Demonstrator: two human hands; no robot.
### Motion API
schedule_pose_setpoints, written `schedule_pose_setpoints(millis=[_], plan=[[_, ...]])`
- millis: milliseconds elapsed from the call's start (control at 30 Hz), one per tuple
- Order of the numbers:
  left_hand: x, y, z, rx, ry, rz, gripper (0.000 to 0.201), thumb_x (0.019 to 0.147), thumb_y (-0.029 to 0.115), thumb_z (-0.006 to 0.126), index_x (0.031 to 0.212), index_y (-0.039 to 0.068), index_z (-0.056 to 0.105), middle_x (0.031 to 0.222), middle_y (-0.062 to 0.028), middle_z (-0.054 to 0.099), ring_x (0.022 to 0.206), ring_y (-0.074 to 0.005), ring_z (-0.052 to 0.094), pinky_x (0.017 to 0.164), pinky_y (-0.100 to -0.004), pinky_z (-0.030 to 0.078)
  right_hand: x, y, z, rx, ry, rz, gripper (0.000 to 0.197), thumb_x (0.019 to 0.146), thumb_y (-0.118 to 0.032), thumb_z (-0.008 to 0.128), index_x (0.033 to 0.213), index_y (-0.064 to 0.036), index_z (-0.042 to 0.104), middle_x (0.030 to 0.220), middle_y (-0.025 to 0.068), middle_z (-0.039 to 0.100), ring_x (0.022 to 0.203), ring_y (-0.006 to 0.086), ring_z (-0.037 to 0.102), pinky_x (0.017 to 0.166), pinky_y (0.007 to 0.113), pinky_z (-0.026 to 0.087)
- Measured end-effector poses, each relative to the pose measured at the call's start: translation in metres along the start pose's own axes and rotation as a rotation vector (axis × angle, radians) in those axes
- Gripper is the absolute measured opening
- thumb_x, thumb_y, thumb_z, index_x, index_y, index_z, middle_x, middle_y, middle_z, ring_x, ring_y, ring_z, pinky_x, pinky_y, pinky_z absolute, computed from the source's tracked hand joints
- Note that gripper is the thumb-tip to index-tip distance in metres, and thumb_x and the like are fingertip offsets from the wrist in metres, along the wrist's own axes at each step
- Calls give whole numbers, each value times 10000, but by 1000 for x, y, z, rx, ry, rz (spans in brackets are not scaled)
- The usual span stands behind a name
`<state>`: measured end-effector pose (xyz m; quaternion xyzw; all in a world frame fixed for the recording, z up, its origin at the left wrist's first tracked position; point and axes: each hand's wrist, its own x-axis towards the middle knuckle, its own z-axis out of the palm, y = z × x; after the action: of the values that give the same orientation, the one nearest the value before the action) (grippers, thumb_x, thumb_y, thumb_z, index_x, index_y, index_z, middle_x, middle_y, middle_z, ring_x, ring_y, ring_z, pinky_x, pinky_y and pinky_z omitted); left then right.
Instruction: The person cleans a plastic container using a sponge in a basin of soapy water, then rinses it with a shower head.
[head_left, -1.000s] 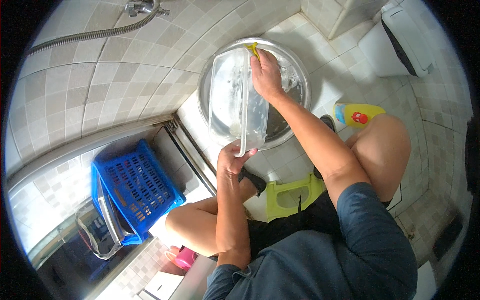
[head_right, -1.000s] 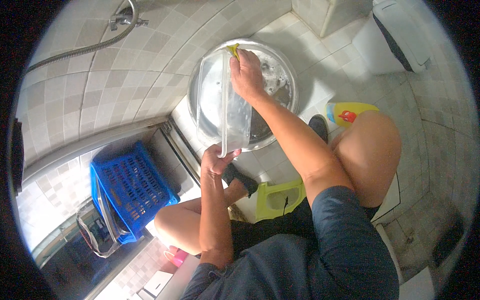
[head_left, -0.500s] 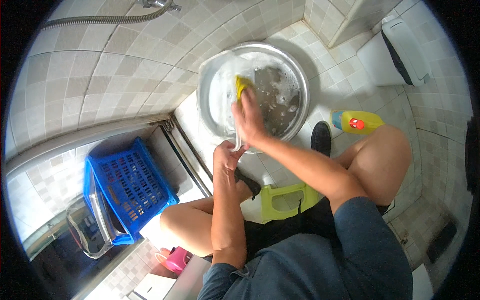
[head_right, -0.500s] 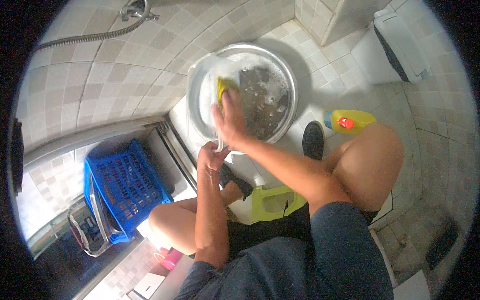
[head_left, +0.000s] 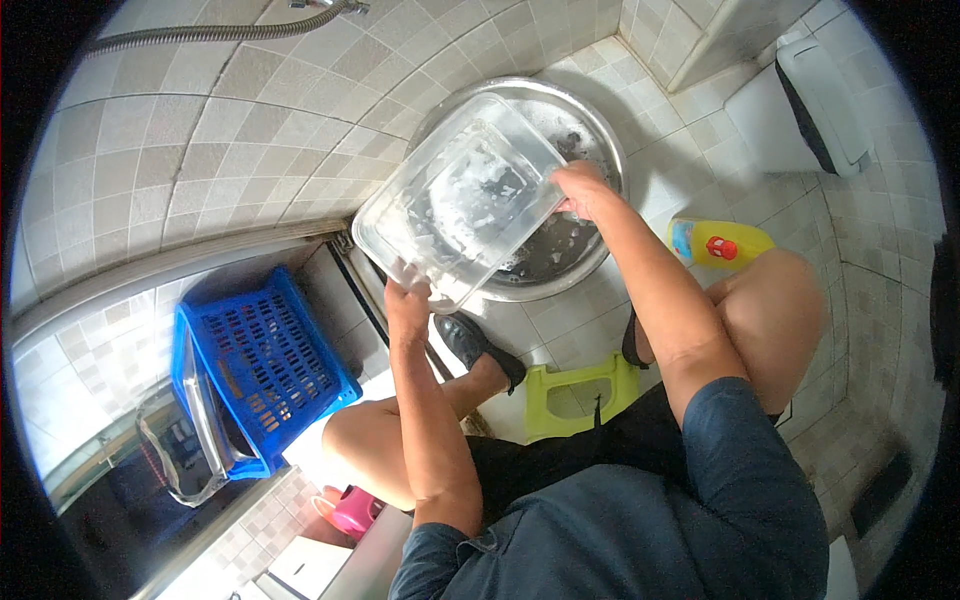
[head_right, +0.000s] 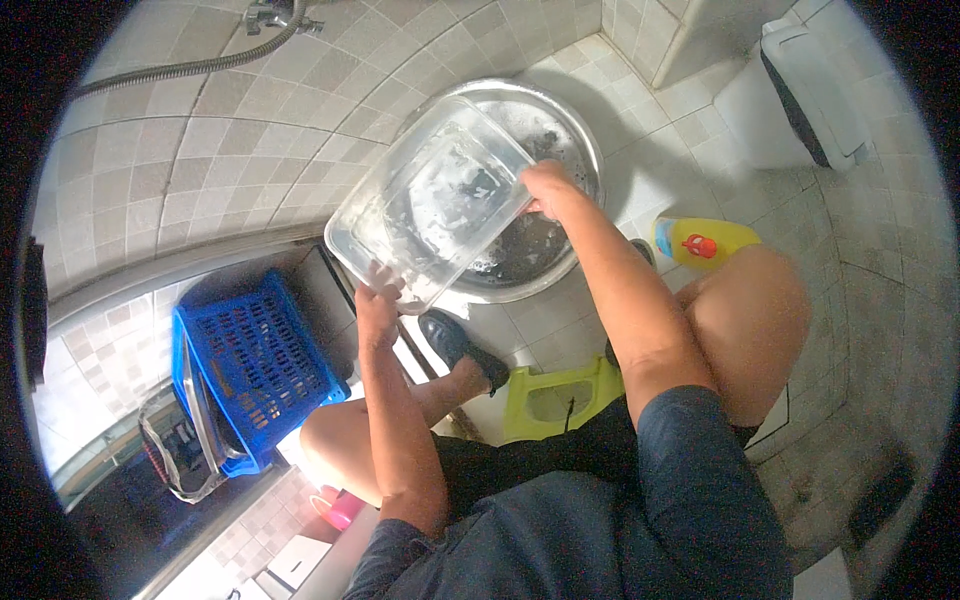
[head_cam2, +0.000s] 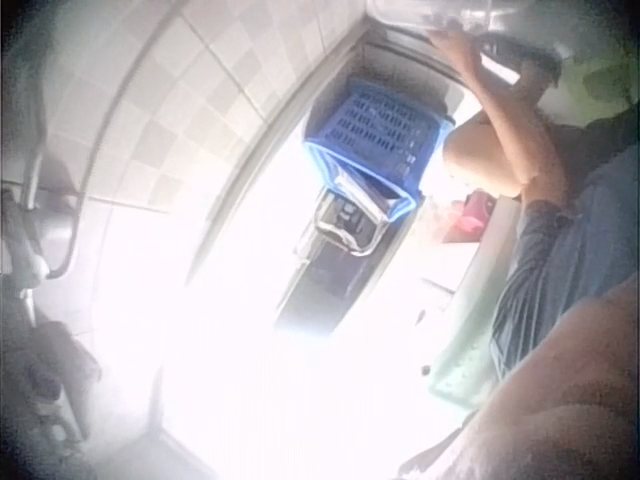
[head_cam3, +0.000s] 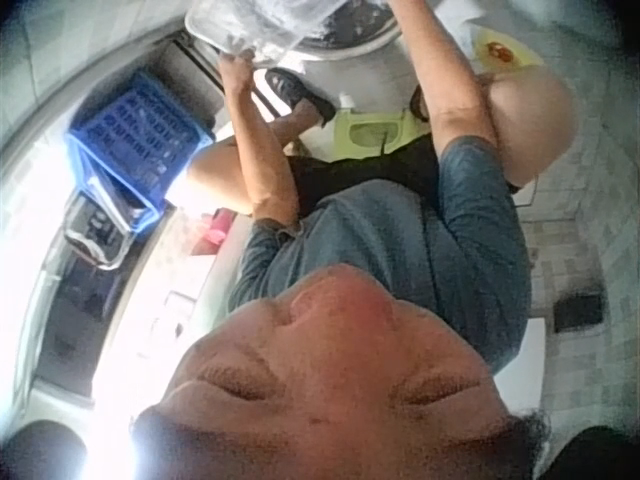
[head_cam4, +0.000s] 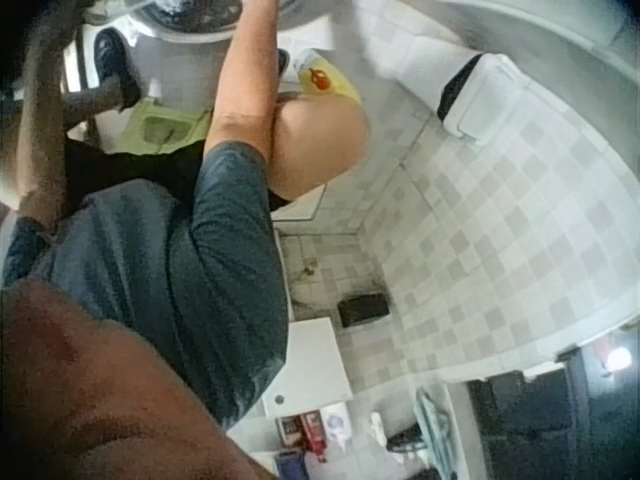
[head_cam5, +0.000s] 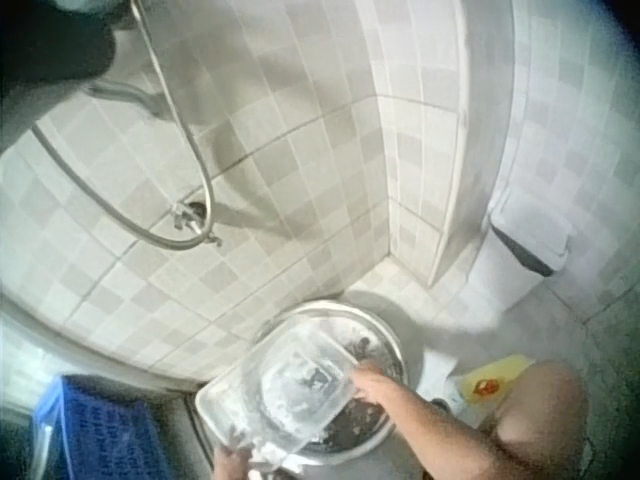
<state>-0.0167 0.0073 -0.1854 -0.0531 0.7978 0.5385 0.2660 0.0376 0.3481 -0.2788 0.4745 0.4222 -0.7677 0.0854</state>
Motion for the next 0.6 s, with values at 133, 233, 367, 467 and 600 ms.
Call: schedule_pose_setpoints(millis=[133,233,367,467,600], plan=[[2,2,8,121,94,155,508,847,-3,526,1347,-89,522,1104,-125,652,947,-208,641,768,-307,559,-4,20,1,-57,30,20,323,927,-56,569,1225,65,596,1171,220,645,952,368,715,682,472,657],[2,14,22,139,132,122,466,850,3,527,1306,-93,550,1094,-139,657,918,-209,657,723,-320,591,2,36,-7,-103,76,69,340,947,-137,608,1249,19,603,1191,186,642,951,318,683,583,417,618],[1,7,31,-82,283,113,375,877,11,558,1232,-110,576,1068,-170,645,886,-230,673,648,-354,641,4,50,1,-264,123,1,291,938,-214,670,1109,22,667,1039,158,674,798,231,645,484,342,505],[-1,-3,50,-513,444,101,387,925,17,572,1285,-108,505,1122,-190,592,1041,-318,657,743,-442,654,4,59,7,-256,34,-10,300,923,-253,702,1004,35,688,881,124,671,692,211,618,476,360,469],[-2,-12,66,-783,453,70,508,944,52,594,1394,-103,417,1251,-228,557,1092,-373,643,869,-509,616,-8,76,20,-223,8,-28,315,919,-283,703,998,21,700,817,105,658,629,207,586,479,406,423]])
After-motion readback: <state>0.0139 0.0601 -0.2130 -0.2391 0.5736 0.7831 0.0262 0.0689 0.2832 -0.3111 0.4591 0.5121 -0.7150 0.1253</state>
